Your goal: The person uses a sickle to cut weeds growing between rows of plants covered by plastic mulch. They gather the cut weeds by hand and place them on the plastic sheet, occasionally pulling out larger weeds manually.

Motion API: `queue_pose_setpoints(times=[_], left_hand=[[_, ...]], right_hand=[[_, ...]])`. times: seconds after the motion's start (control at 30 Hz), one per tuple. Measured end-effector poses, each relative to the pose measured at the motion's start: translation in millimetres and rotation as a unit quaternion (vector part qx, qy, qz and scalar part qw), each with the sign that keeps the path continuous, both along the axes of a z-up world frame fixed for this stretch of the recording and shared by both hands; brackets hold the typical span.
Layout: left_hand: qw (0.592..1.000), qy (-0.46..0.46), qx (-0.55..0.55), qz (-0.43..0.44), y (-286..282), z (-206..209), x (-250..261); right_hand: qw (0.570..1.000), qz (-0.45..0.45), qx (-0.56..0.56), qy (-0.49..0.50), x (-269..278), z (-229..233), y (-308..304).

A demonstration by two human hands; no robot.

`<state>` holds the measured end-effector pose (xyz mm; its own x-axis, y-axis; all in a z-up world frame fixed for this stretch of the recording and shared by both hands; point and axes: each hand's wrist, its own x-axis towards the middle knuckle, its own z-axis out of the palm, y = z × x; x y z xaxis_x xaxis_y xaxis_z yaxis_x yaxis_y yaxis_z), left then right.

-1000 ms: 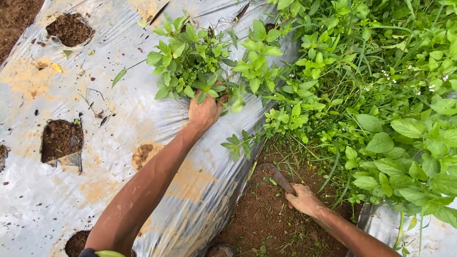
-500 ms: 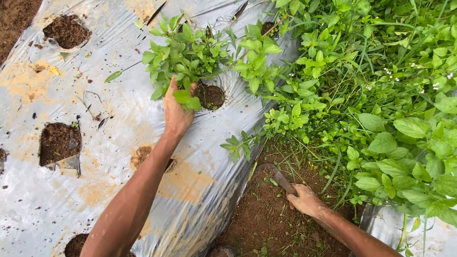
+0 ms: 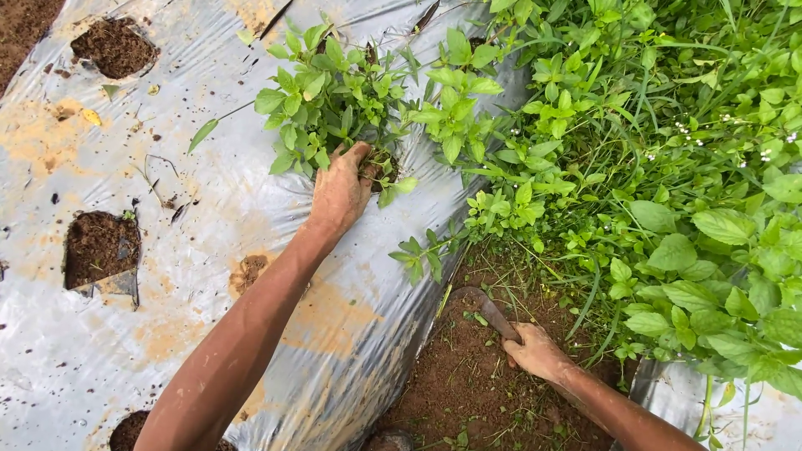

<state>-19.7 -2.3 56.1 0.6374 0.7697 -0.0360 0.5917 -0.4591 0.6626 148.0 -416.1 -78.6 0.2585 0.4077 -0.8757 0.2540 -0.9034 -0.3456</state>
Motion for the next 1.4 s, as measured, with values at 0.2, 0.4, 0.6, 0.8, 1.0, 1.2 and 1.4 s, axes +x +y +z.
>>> queue_pose_setpoints(times=[0.2,0.4,0.6,0.8,1.0,1.2,1.4], left_hand=[[0.986,0.116,0.057,-0.102,-1,-19,5],[0.987,-0.137,0.078,0.007,-13,2,-46],[0.970,-0.103,0.195,0.103,20,14,-88],[0.940,-0.187,0.220,0.179,74,8,-101],[0.965,-0.043,0.183,0.181,64,19,-79],[0.967,0.186,0.090,0.150,73,28,-43],[0.953,0.260,0.078,0.135,74,41,-39]], right_hand=[[1.000,0.004,0.004,-0.001,-1,3,5],[1.000,-0.007,0.013,0.005,0,3,4],[1.000,-0.011,0.018,0.001,-2,2,-3],[0.903,0.240,0.124,-0.334,-10,62,56],[0.843,0.141,0.443,-0.270,-16,170,240],[0.827,0.057,0.485,-0.278,-26,186,377],[0.869,0.036,0.431,-0.239,-37,205,413]])
